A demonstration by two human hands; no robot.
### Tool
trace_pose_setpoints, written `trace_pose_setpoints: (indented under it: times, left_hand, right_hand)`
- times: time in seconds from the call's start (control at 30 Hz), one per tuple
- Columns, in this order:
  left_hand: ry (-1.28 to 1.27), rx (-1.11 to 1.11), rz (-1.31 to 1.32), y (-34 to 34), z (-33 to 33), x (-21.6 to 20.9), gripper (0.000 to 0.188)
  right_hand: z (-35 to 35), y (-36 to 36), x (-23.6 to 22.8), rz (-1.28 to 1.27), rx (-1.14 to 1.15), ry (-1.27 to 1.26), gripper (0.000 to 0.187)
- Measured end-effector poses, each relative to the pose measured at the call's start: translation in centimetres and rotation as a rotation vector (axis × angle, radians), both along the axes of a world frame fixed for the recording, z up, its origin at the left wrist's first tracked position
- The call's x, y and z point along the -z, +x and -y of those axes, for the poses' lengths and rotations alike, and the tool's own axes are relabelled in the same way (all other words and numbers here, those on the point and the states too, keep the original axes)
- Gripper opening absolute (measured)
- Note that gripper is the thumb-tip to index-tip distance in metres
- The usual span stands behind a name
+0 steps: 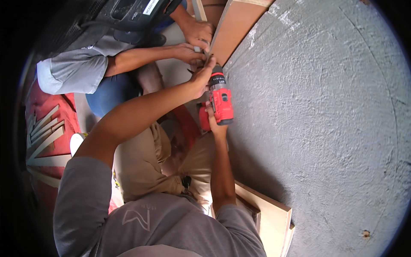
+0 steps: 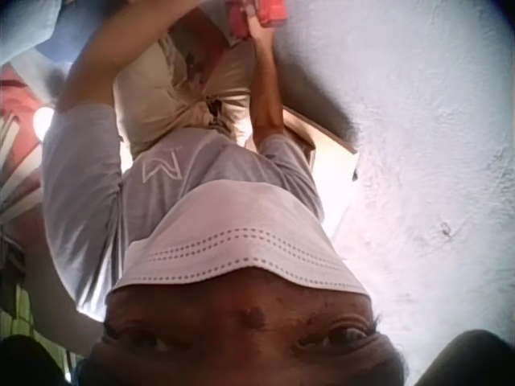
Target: The person assembles a wooden cabinet by gathering screws and driving them into the wooden panels using an electric drill while another person holds the pieces in place.
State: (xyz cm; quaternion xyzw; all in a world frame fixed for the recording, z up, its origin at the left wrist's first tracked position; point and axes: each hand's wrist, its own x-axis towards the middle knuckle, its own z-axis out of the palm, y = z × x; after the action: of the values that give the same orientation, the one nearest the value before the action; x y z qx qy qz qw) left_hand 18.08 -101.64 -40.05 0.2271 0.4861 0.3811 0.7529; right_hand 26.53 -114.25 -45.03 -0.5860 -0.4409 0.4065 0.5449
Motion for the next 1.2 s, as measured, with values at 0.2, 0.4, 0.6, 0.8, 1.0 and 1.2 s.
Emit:
trace_pose_setpoints:
  times: [0.2,0.4,0.6,0.8,1.0,1.2]
  left_hand:
    - [0.288,0.635,-0.072,-6.2,-1.7,4.9,0.035]
    - [0.195,0.621,-0.469,-5.1,-0.6,2.2,0.023]
    - [0.848,0.528,-0.826,-6.0,-0.1,0.2,0.025]
    - [0.613,0.405,-0.659,-5.9,0.8,-2.6,0.026]
    - [0.399,0.377,-0.009,-7.7,0.2,-2.2,0.024]
    - [0.481,0.458,-0.179,-7.5,0.5,-3.3,0.013]
  right_hand:
    - [4.2,-2.5,1.5,-0.379,0.135,0.067,0.023]
    - [5.6,-1.1,1.9,-0.464,0.122,0.09,0.025]
    - [6.2,-2.0,1.8,-0.503,0.046,0.099,0.024]
    - [6.8,-2.2,1.4,-0.562,0.021,0.119,0.025]
    - [6.9,-2.4,2.1,-0.613,-0.032,0.107,0.024]
    - [7.2,-2.7,0.9,-0.634,0.001,0.115,0.023]
